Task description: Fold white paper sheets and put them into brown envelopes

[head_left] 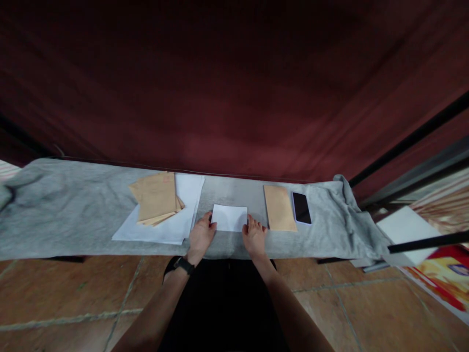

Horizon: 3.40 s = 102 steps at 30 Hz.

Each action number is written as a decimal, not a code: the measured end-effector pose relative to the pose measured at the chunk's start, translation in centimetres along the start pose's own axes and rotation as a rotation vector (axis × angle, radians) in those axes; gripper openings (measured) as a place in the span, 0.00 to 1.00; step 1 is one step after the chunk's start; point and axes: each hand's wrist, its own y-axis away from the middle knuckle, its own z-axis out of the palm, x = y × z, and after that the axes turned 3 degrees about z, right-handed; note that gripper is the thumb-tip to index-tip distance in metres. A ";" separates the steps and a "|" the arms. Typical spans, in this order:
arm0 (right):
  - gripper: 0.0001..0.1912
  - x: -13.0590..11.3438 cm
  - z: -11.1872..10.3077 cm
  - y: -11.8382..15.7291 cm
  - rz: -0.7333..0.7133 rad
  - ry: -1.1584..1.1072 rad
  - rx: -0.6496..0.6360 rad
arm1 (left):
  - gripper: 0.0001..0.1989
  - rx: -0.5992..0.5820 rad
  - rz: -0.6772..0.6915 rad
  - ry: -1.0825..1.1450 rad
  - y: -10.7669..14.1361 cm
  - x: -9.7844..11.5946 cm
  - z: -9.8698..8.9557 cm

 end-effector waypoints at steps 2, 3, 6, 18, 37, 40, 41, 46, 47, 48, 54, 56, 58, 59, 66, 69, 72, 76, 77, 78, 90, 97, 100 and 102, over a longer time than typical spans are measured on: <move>0.22 -0.1 0.1 0.0 -0.001 -0.002 0.002 | 0.21 0.003 0.003 -0.019 0.1 0.1 0.0; 0.22 -0.1 0.1 0.1 0.000 -0.002 0.001 | 0.21 0.006 0.010 -0.031 0.1 0.1 -0.1; 0.22 -0.1 0.1 0.1 0.006 0.007 -0.016 | 0.19 0.013 0.031 -0.074 0.3 0.2 -0.2; 0.20 0.2 0.1 0.6 -0.024 0.002 0.015 | 0.23 0.000 0.558 -0.126 0.8 4.1 4.7; 0.28 -3.2 2.1 -1.5 -0.255 -0.133 -0.155 | 0.30 -0.051 0.533 -0.169 0.1 2.3 6.0; 0.27 -2.7 2.2 -1.2 -0.264 -0.096 -0.126 | 0.31 -0.028 0.479 -0.200 -0.1 1.9 5.4; 0.27 -2.6 2.3 -1.2 -0.267 -0.092 -0.113 | 0.30 -0.021 0.465 -0.204 -0.2 1.7 5.2; 0.29 -2.1 2.7 -1.1 -0.275 -0.074 -0.074 | 0.30 0.022 0.413 -0.214 -0.4 0.4 4.6; 0.29 -2.0 2.7 -1.1 -0.274 -0.065 -0.066 | 0.30 0.036 0.402 -0.210 -0.4 0.2 4.6; 0.29 -1.8 2.7 -1.1 -0.271 -0.057 -0.056 | 0.30 0.049 0.390 -0.204 -0.4 0.0 4.5; 0.31 -0.3 2.5 -0.8 -0.232 -0.010 -0.011 | 0.31 0.089 0.333 -0.174 -0.1 -0.7 4.0; 0.31 0.1 2.4 -0.7 -0.226 0.005 -0.007 | 0.30 0.096 0.313 -0.170 0.0 -0.9 4.0; 0.31 0.5 2.3 -0.6 -0.224 0.021 -0.003 | 0.30 0.107 0.296 -0.172 0.1 -1.1 4.0; 0.31 0.6 2.2 -0.6 -0.223 0.033 -0.001 | 0.30 0.115 0.290 -0.176 0.1 -1.3 4.0; 0.28 1.1 1.7 -0.2 -0.179 0.115 0.006 | 0.29 0.226 0.254 -0.270 0.7 -1.9 3.8; 0.28 1.1 1.6 -0.1 -0.179 0.120 0.011 | 0.29 0.256 0.354 -0.287 1.6 -0.8 3.6; 0.28 1.1 1.4 0.0 -0.180 0.117 0.014 | 0.28 0.131 0.669 -0.279 2.9 0.6 3.9; 0.28 1.0 1.1 0.0 -0.184 0.131 -0.012 | 0.28 -0.011 0.843 -0.296 4.0 1.5 4.8; 0.28 1.0 1.1 0.0 -0.185 0.135 -0.019 | 0.28 -0.018 0.837 -0.306 4.0 1.5 5.0; 0.28 0.9 1.0 0.0 -0.188 0.139 -0.022 | 0.29 -0.021 0.834 -0.313 4.0 1.4 5.0; 0.25 1.1 0.6 2.1 -0.393 0.030 -0.039 | 0.33 -0.037 0.855 -0.342 4.1 1.3 4.3; 0.26 1.1 -0.1 3.5 -0.419 0.066 -0.015 | 0.31 -0.029 0.838 -0.337 4.3 1.3 4.2; 0.26 1.3 -0.2 3.6 -0.419 0.076 0.004 | 0.31 -0.011 0.827 -0.325 4.3 0.9 4.1; 0.27 1.5 -0.2 3.7 -0.419 0.081 0.016 | 0.31 0.006 0.810 -0.313 4.3 0.5 4.0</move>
